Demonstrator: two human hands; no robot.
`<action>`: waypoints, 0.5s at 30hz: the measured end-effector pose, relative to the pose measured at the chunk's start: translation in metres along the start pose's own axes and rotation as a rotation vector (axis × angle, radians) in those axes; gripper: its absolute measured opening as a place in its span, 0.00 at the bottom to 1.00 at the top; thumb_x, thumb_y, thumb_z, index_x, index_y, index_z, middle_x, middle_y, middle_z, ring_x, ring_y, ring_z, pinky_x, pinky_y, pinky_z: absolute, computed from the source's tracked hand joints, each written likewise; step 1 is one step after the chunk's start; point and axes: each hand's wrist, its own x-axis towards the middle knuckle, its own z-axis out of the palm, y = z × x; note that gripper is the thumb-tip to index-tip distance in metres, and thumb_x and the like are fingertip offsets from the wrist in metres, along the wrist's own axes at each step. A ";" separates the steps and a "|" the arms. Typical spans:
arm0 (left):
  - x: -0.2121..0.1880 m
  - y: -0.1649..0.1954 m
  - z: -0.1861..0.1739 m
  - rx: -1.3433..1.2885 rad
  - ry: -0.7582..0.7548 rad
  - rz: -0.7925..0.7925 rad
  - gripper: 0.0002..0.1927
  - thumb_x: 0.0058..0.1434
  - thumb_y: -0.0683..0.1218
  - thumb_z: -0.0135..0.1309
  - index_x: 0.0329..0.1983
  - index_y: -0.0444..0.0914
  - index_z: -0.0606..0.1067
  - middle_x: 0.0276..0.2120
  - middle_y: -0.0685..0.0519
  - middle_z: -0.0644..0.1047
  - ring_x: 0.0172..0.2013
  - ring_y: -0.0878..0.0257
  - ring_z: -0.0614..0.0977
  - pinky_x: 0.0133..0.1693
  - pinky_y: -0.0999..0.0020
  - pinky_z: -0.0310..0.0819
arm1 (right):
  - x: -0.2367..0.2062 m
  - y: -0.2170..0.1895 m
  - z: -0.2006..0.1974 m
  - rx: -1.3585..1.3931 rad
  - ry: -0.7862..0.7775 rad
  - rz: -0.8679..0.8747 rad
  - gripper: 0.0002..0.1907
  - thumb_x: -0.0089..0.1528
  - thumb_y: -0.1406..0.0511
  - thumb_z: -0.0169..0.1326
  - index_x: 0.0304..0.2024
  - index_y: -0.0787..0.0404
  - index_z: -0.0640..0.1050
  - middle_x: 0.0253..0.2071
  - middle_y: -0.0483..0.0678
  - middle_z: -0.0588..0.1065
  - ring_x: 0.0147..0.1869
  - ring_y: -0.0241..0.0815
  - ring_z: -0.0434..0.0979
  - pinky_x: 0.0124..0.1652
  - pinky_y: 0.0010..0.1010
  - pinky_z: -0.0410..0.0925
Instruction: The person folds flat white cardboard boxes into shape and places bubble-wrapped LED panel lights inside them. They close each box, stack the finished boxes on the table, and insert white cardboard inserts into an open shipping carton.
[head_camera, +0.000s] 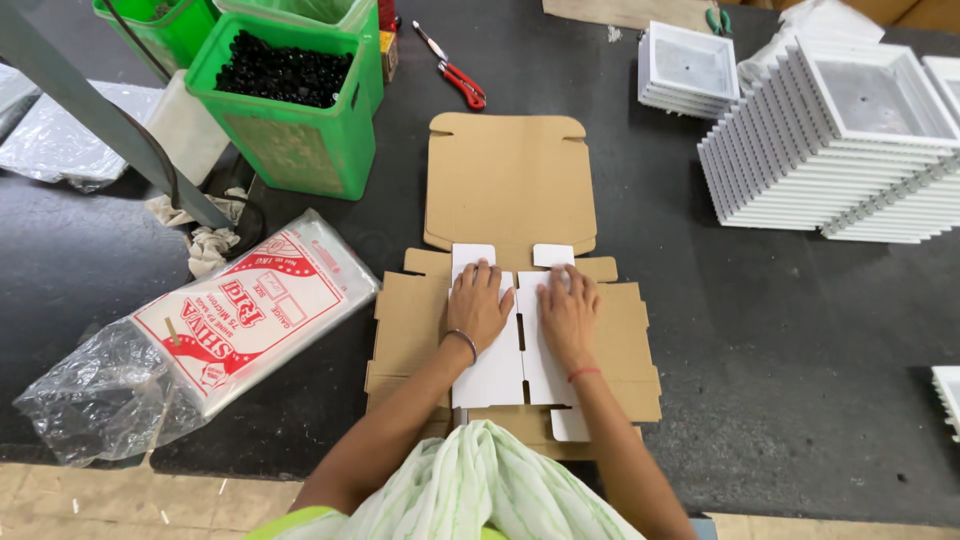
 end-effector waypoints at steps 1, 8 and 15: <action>0.004 0.000 -0.004 -0.010 -0.019 0.001 0.25 0.66 0.56 0.50 0.55 0.31 0.74 0.59 0.38 0.71 0.59 0.44 0.70 0.60 0.50 0.64 | 0.005 0.002 0.000 0.043 -0.001 -0.077 0.21 0.68 0.56 0.51 0.58 0.60 0.77 0.60 0.51 0.73 0.64 0.54 0.69 0.59 0.45 0.61; 0.047 -0.068 -0.007 -0.405 0.020 0.013 0.11 0.71 0.49 0.45 0.46 0.37 0.68 0.37 0.48 0.82 0.35 0.48 0.83 0.35 0.52 0.76 | 0.044 0.027 0.007 0.334 -0.127 0.039 0.21 0.73 0.55 0.43 0.42 0.66 0.77 0.45 0.59 0.76 0.49 0.60 0.74 0.47 0.47 0.67; 0.059 -0.105 -0.013 -0.052 0.309 0.128 0.22 0.63 0.46 0.49 0.58 0.30 0.69 0.33 0.43 0.79 0.32 0.45 0.81 0.33 0.52 0.75 | 0.049 0.054 -0.029 1.106 -0.243 0.491 0.40 0.75 0.43 0.28 0.41 0.64 0.83 0.32 0.43 0.71 0.38 0.37 0.65 0.43 0.34 0.64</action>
